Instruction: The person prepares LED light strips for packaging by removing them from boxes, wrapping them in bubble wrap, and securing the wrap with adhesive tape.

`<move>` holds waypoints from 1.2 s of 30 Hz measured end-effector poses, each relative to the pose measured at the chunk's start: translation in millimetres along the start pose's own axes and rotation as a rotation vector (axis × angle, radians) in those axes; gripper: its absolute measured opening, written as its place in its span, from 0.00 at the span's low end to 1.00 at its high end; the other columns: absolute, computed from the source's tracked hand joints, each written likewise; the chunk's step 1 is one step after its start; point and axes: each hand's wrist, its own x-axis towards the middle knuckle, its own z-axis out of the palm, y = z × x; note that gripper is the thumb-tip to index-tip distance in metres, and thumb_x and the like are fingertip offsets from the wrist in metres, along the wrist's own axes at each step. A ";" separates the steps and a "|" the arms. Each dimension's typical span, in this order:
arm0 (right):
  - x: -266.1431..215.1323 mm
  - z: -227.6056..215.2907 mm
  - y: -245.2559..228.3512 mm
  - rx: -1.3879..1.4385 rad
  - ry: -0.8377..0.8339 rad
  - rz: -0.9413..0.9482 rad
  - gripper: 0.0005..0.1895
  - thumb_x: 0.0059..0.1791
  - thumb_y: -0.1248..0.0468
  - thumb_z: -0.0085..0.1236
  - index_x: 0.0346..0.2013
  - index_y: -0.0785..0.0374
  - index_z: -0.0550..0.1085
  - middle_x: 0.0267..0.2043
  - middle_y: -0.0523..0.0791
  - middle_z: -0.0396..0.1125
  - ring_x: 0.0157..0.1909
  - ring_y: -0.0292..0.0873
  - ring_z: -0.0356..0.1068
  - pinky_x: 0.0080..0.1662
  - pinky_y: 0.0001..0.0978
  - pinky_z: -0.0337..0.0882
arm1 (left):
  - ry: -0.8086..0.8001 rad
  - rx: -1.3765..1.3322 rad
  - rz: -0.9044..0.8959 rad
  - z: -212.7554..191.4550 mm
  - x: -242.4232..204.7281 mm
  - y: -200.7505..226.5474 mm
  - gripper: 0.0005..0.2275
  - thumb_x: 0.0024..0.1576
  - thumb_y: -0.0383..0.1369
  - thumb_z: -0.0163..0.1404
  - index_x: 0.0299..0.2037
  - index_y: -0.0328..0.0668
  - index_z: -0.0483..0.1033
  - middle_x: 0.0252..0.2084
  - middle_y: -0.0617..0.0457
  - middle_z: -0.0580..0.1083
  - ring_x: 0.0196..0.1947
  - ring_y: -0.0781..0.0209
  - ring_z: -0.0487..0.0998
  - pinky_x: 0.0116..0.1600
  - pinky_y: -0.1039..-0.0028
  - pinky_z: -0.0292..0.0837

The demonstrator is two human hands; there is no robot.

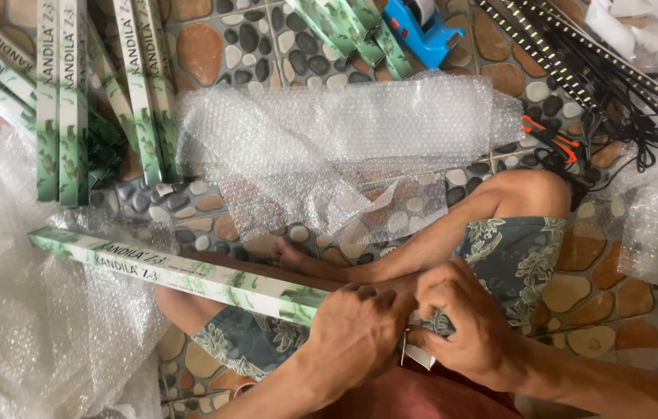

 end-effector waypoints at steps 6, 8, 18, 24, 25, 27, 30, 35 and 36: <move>13.4 -1.8 -18.2 0.232 -0.266 -0.075 0.12 0.49 0.75 0.54 0.37 0.57 0.63 0.55 0.56 0.68 0.53 0.54 0.76 0.51 0.39 0.72 | -0.155 0.052 0.049 18.8 -20.4 9.5 0.07 0.56 0.32 0.50 0.36 0.41 0.81 0.32 0.43 0.80 0.29 0.46 0.80 0.27 0.57 0.74; 19.6 1.4 -20.9 0.252 -0.261 -0.104 0.12 0.50 0.76 0.54 0.36 0.58 0.62 0.50 0.53 0.67 0.44 0.50 0.72 0.45 0.37 0.70 | -0.169 0.052 0.044 21.8 -22.1 11.5 0.06 0.56 0.33 0.50 0.33 0.44 0.81 0.32 0.45 0.79 0.29 0.47 0.80 0.29 0.58 0.74; 44.3 7.3 -4.5 0.418 -0.137 -0.070 0.19 0.40 0.83 0.56 0.38 0.62 0.66 0.39 0.47 0.68 0.38 0.44 0.69 0.42 0.31 0.69 | -0.045 0.046 0.009 5.8 -4.8 -5.1 0.16 0.43 0.35 0.58 0.39 0.42 0.71 0.29 0.48 0.78 0.27 0.45 0.80 0.36 0.59 0.74; -1.8 -6.1 22.3 0.588 -0.028 0.452 0.24 0.47 0.54 0.68 0.50 0.68 0.79 0.42 0.43 0.78 0.40 0.35 0.78 0.45 0.25 0.79 | 0.039 -0.201 0.055 -64.4 22.1 -16.1 0.20 0.42 0.44 0.52 0.36 0.37 0.67 0.28 0.44 0.72 0.26 0.39 0.74 0.35 0.55 0.68; -11.4 2.1 22.3 0.587 -0.024 0.452 0.24 0.47 0.54 0.68 0.50 0.68 0.79 0.42 0.43 0.78 0.40 0.35 0.78 0.45 0.25 0.79 | 0.038 -0.201 0.060 -65.3 23.9 -17.0 0.20 0.42 0.44 0.52 0.36 0.37 0.67 0.28 0.44 0.72 0.26 0.39 0.74 0.35 0.55 0.68; -32.8 20.9 21.5 0.444 0.123 0.127 0.40 0.53 0.34 0.53 0.56 0.70 0.74 0.62 0.60 0.71 0.67 0.57 0.73 0.66 0.48 0.72 | -0.031 -0.281 0.039 -65.6 24.8 -18.1 0.23 0.43 0.51 0.52 0.34 0.36 0.66 0.26 0.44 0.73 0.25 0.39 0.74 0.36 0.55 0.68; -21.3 26.1 28.6 -0.149 0.198 -0.314 0.30 0.49 0.51 0.70 0.55 0.70 0.73 0.49 0.55 0.75 0.49 0.55 0.79 0.51 0.45 0.82 | 0.009 -0.324 0.088 -70.2 25.2 -21.3 0.22 0.47 0.50 0.48 0.35 0.35 0.66 0.26 0.43 0.72 0.26 0.36 0.74 0.33 0.52 0.66; 9.7 -4.2 16.3 0.057 0.078 -0.252 0.16 0.51 0.58 0.63 0.45 0.69 0.76 0.43 0.52 0.74 0.44 0.52 0.78 0.48 0.42 0.80 | -0.048 -0.277 0.028 -49.0 18.4 -21.1 0.16 0.63 0.47 0.44 0.37 0.39 0.68 0.31 0.43 0.77 0.29 0.37 0.77 0.33 0.52 0.67; 12.5 -7.9 18.9 0.147 0.038 -0.243 0.17 0.50 0.56 0.64 0.45 0.66 0.75 0.40 0.50 0.76 0.41 0.50 0.79 0.47 0.42 0.80 | -0.041 -0.231 0.020 -43.8 16.7 -20.0 0.14 0.62 0.44 0.48 0.36 0.41 0.68 0.30 0.44 0.78 0.29 0.39 0.79 0.29 0.52 0.67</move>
